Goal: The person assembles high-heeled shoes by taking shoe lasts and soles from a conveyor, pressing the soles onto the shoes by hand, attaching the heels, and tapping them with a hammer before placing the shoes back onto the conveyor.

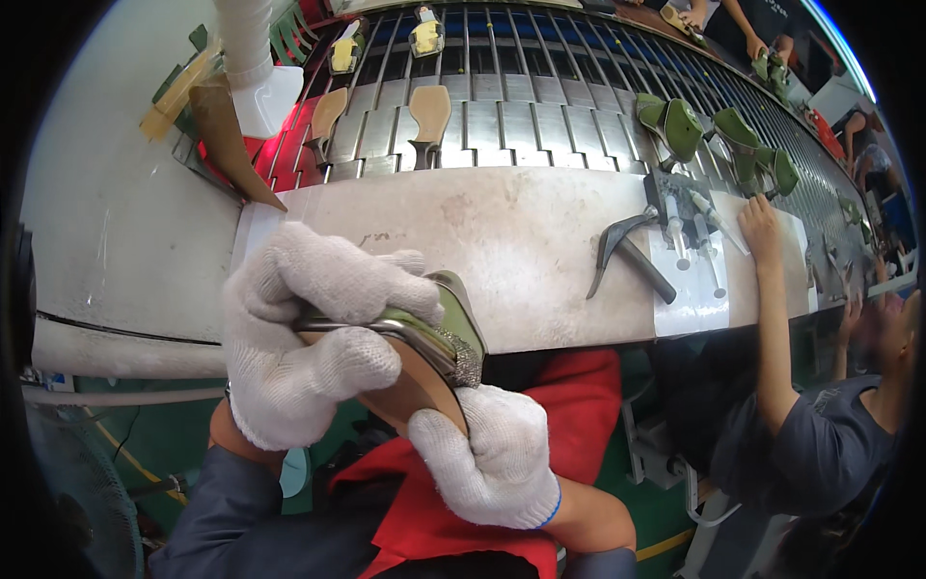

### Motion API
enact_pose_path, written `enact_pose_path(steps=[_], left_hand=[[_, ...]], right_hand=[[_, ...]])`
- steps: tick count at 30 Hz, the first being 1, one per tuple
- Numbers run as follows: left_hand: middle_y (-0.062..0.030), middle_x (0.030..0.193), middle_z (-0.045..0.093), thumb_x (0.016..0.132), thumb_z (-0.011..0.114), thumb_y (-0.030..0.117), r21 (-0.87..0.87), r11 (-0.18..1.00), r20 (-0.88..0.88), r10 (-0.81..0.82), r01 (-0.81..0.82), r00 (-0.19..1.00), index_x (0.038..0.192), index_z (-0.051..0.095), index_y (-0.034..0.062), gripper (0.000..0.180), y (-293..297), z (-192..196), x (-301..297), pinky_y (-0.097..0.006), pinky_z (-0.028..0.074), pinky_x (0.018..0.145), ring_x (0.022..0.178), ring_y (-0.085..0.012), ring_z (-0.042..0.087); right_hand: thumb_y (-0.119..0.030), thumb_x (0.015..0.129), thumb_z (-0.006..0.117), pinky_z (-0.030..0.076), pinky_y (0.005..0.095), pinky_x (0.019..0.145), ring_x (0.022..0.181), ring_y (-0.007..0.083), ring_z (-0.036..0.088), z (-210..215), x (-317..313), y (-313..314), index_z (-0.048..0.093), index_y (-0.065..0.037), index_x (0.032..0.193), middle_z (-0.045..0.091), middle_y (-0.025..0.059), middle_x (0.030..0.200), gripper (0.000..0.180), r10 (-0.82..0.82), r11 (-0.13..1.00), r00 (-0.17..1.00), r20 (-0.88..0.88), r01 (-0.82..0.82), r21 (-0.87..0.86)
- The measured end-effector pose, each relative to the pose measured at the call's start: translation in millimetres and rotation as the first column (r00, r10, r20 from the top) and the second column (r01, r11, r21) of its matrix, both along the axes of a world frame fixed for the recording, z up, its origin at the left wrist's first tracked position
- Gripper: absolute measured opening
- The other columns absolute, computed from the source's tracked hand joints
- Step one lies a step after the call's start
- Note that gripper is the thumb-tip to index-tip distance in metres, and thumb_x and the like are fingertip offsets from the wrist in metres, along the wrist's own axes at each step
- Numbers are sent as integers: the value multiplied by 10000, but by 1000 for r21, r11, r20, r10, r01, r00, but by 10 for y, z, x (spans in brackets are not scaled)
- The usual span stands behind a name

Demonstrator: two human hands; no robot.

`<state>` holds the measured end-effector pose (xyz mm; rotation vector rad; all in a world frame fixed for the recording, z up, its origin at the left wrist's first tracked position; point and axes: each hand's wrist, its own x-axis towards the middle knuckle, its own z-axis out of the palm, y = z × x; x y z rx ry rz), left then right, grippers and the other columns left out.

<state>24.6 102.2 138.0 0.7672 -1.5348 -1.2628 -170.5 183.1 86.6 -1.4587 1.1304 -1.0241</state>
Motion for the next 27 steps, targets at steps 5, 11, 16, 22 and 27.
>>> enact_pose_path(steps=[5, 11, 16, 22, 27], left_hand=[[-151, 995, 793, 914, 782, 54, -139, 983, 110, 140, -124, 984, 1041, 622, 11, 209, -71, 9, 1, -517, 573, 1116, 952, -207, 767], [-122, 1028, 757, 899, 777, 30, -221, 942, 177, 294, -253, 939, 1079, 637, 30, 228, -106, -58, 46, -504, 556, 1134, 932, -182, 735], [-86, 1063, 727, 798, 869, 8, -377, 884, 247, 384, -277, 890, 1151, 648, 32, 417, -119, -139, 108, -443, 571, 1089, 977, -177, 722], [-81, 1112, 715, 737, 899, -11, -404, 885, 357, 386, -231, 851, 1176, 658, 28, 502, -133, -103, 136, -339, 589, 953, 996, -166, 710], [-71, 1077, 712, 791, 871, 12, -406, 886, 385, 388, -223, 838, 1158, 682, 14, 413, -166, -110, 169, -323, 581, 925, 983, -140, 697]], right_hand=[[-165, 983, 777, 533, 434, 581, 628, 367, 688, 54, 14, -165, 781, 6, 976, 677, 171, 736, 172, 53, 985, 995, -86, -66, -158], [-107, 971, 780, 541, 414, 574, 619, 349, 695, -28, 66, -258, 756, 40, 1070, 678, 160, 739, 179, 58, 970, 998, -22, -62, -234], [-105, 976, 783, 530, 429, 560, 602, 356, 683, -8, 97, -308, 741, 29, 1024, 664, 153, 707, 148, 41, 948, 995, -86, -66, -312], [-114, 983, 783, 522, 440, 557, 599, 365, 675, 5, 116, -332, 724, 18, 991, 653, 158, 697, 144, 12, 939, 995, -98, -45, -342], [-133, 982, 791, 528, 443, 570, 628, 375, 689, 14, 126, -324, 720, 1, 990, 657, 176, 717, 152, 23, 964, 996, -84, -44, -261]])
